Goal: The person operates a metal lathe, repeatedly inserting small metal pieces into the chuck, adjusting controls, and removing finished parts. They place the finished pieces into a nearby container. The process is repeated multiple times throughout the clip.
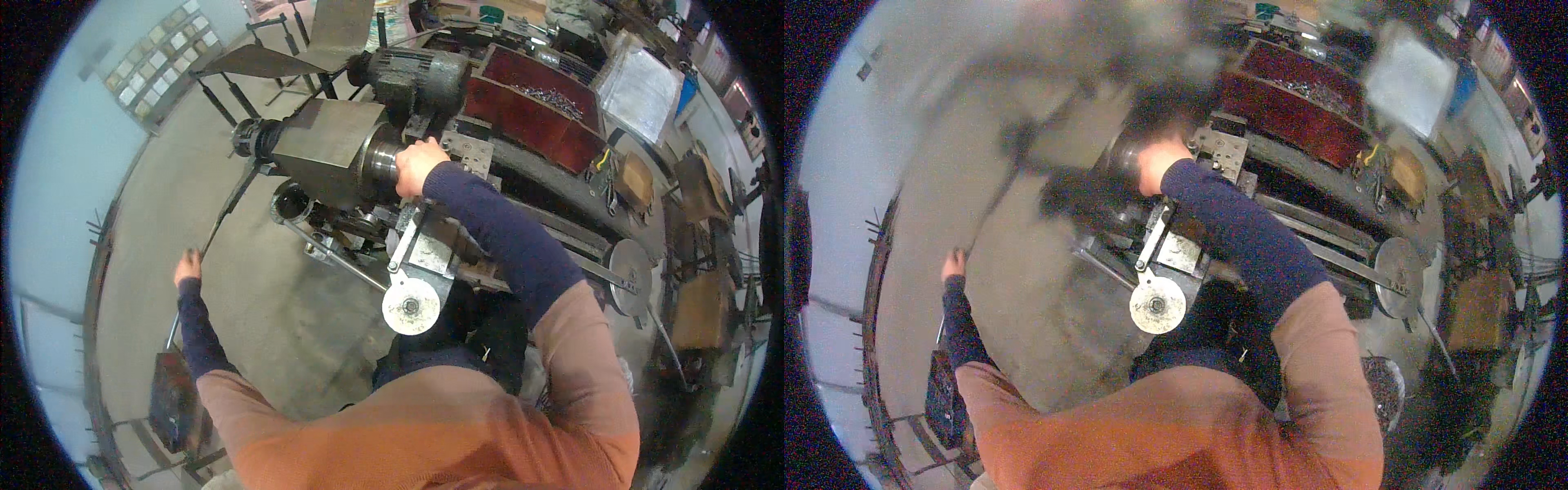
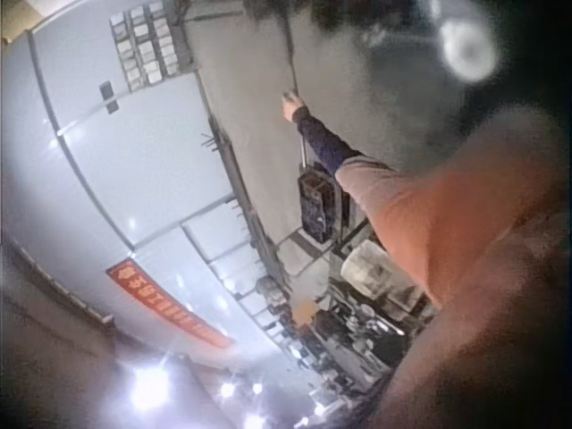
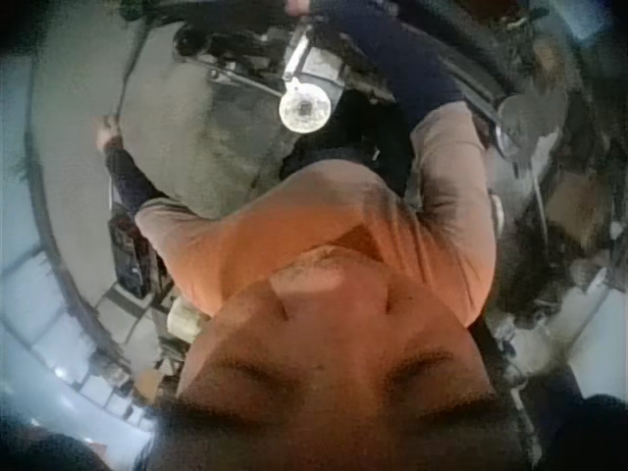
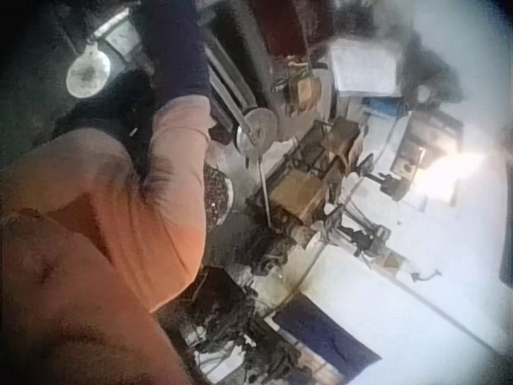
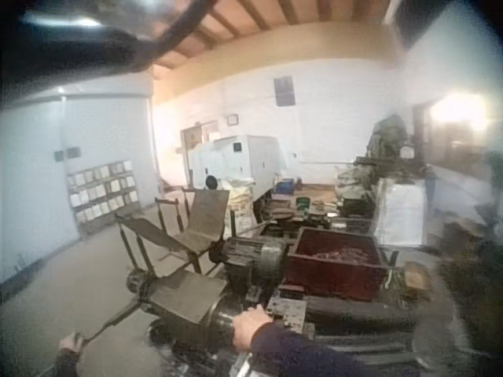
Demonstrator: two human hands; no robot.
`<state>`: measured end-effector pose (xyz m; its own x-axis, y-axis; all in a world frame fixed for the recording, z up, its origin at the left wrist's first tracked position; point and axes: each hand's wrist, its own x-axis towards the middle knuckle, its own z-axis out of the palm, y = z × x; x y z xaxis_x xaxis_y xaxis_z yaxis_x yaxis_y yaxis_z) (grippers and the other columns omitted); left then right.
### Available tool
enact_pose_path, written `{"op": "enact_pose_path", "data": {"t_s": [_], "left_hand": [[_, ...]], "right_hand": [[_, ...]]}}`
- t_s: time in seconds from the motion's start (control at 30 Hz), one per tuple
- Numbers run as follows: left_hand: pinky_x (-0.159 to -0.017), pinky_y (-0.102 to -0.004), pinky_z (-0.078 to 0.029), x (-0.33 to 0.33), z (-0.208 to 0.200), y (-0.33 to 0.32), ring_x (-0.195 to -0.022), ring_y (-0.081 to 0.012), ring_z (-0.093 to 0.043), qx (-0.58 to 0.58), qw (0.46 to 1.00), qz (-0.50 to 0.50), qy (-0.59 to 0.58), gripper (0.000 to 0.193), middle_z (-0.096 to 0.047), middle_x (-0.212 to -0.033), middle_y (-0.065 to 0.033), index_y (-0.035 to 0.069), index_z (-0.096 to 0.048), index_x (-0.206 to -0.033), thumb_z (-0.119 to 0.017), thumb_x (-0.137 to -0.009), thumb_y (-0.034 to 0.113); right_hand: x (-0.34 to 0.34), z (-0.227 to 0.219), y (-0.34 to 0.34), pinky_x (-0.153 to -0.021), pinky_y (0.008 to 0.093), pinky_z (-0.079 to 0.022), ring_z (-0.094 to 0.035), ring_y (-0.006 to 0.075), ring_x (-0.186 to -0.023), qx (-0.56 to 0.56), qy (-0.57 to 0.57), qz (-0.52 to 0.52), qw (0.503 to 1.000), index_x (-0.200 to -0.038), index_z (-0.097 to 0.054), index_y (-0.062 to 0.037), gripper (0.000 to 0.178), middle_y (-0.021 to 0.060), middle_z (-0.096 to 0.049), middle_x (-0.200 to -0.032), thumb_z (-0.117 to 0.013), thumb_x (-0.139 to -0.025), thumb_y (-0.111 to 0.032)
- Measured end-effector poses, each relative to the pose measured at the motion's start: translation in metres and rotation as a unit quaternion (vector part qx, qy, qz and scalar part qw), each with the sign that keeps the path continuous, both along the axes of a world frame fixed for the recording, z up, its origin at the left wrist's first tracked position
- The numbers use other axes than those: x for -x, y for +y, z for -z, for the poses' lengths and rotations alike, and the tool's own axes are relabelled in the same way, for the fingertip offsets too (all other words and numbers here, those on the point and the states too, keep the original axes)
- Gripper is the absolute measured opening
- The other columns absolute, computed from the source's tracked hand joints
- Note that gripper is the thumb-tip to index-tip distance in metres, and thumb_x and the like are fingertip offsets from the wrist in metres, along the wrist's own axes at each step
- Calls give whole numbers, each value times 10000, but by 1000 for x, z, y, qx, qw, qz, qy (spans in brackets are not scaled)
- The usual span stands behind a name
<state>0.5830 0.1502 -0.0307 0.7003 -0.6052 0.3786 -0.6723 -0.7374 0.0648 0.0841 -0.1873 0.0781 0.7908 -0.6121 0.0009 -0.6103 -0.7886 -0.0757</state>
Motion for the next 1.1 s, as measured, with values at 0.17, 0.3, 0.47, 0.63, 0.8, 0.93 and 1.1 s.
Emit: {"op": "enact_pose_path", "data": {"t_s": [0.17,0.3,0.47,0.63,0.8,0.93,1.1], "left_hand": [[-723,-428,-452,120,-7,-18,-859,-340,-584,-42,988,-124,80,530,-617,-893,-157,73,-565,-975,-466,-776,553],[-726,-432,-454,178,-8,-16,-847,-332,-591,-36,990,-117,75,486,-621,-854,-150,90,-576,-922,-500,-755,541],[-682,-440,-468,222,-23,-29,-782,-344,-602,-35,990,-112,84,414,-624,-786,-153,86,-570,-854,-538,-743,483],[-679,-444,-470,225,-17,-28,-776,-346,-602,-23,991,-115,68,377,-625,-796,-152,80,-568,-869,-542,-744,435],[-679,-448,-469,216,-3,-35,-790,-351,-598,-34,990,-130,29,373,-624,-837,-148,95,-572,-929,-525,-740,414],[-664,-455,-469,220,-10,-42,-787,-348,-599,-51,987,-148,40,345,-625,-845,-139,119,-569,-934,-507,-744,400],[-641,-459,-470,220,-6,-39,-768,-343,-602,-35,991,-130,8,300,-627,-823,-125,135,-565,-907,-501,-750,382]], "right_hand": [[1,9,-9,-824,401,-396,-570,267,-869,24,30,-14,999,-770,-654,-58,293,120,-630,-798,-639,-541,-239],[2,7,-7,-795,392,-401,-570,254,-859,40,-1,-28,999,-765,-650,-63,277,110,-632,-789,-631,-543,-228],[15,-1,-2,-784,385,-381,-548,247,-845,83,-3,-7,996,-750,-653,-78,266,101,-614,-753,-612,-524,-212],[103,8,31,-814,401,-393,-495,291,-904,61,-388,-147,908,-845,-636,-68,353,61,-595,-912,-599,-501,-135],[189,26,93,-785,358,-445,-534,322,-877,-55,-494,-82,864,-925,-649,-63,492,137,-602,-1008,-520,-451,-88],[223,48,114,-810,365,-425,-531,316,-885,-38,-501,-36,864,-934,-646,-38,488,132,-603,-1024,-534,-491,-210],[239,42,122,-811,371,-423,-535,315,-891,-2,-496,-17,868,-934,-646,-44,474,130,-603,-1028,-536,-513,-230]]}}
